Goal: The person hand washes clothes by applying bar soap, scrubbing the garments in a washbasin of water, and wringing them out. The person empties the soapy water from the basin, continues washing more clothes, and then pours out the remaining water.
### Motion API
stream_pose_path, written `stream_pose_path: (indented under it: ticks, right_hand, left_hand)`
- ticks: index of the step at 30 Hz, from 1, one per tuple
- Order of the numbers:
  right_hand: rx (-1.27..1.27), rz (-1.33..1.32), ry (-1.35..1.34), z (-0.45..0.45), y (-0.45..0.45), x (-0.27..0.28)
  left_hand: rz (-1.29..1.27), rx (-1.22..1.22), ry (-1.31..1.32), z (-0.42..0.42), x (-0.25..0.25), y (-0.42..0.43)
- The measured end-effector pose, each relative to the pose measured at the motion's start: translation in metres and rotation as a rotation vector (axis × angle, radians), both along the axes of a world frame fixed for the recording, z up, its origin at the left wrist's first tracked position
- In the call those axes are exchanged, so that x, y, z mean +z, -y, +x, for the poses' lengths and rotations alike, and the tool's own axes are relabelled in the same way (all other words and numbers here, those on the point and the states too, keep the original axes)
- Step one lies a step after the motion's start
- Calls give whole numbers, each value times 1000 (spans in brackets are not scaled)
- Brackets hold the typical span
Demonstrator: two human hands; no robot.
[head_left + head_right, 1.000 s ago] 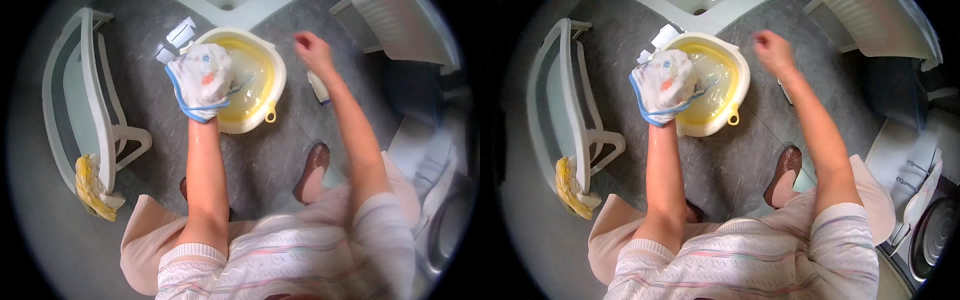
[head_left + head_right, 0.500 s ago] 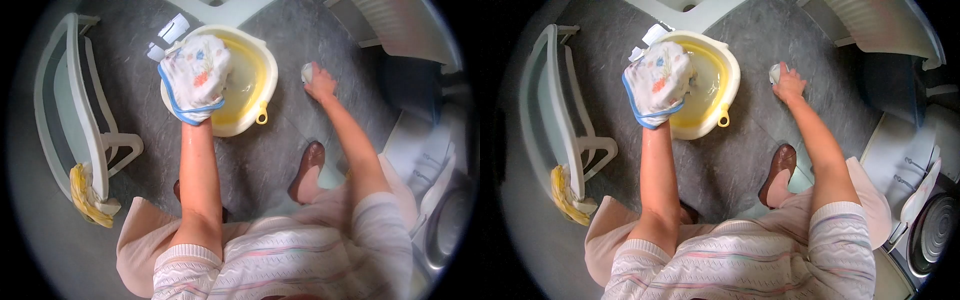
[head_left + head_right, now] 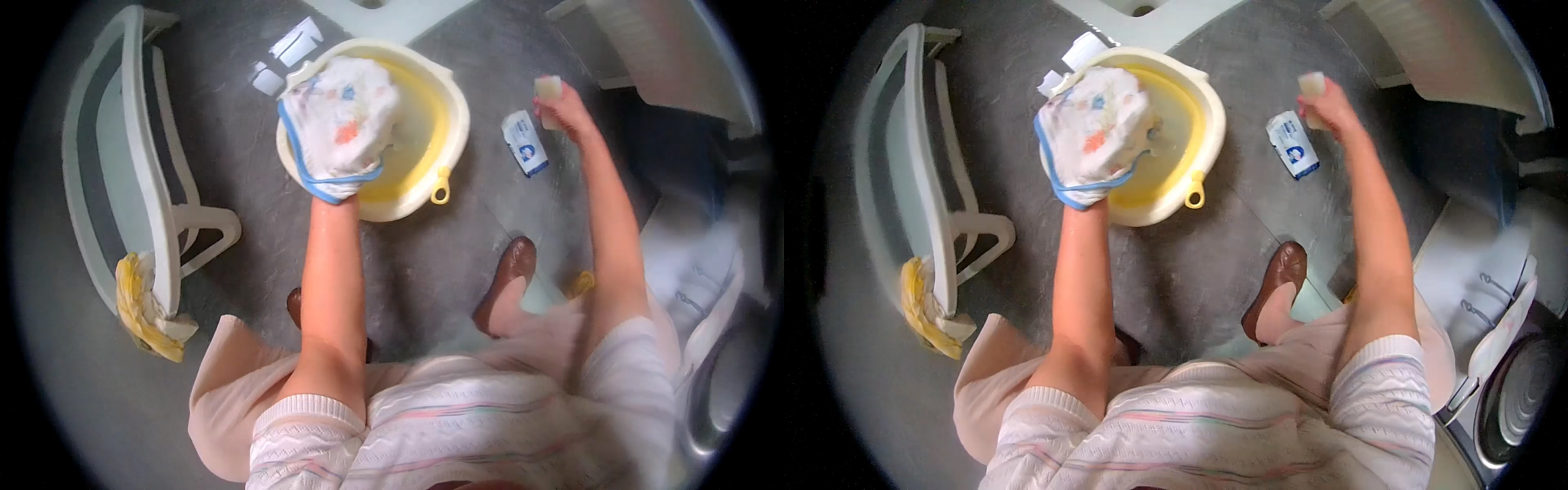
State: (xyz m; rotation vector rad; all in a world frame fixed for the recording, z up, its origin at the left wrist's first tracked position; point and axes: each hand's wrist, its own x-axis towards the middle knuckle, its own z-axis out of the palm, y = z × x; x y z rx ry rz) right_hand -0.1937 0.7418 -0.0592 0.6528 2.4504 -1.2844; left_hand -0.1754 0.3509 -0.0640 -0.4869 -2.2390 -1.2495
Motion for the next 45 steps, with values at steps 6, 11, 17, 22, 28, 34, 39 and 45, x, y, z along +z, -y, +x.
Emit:
stream_pose_path:
  ticks: [6,11,17,22,28,34,39,45]
  right_hand:
    - [605,-626,-43,-21,180,74]
    - [657,369,-482,6,290,-5]
    - [766,381,-489,24,308,-31]
    - [712,451,-331,-34,294,-87]
    - [762,192,-583,26,322,-48]
    - [500,280,-538,-21,315,-68]
    - [587,294,-703,-7,320,-54]
    - [-21,-574,-194,-78,260,-69]
  left_hand:
    - [119,-63,126,5,-5,-8]
    - [1358,-254,692,21,-40,-32]
    - [1512,-335,721,17,-72,-16]
    - [1987,-511,837,10,-51,-19]
    - [1984,-421,774,15,-63,4]
    - [1949,-485,807,10,-47,3]
    - [1963,-460,770,7,-56,7]
    - [1991,-606,954,-2,7,-1]
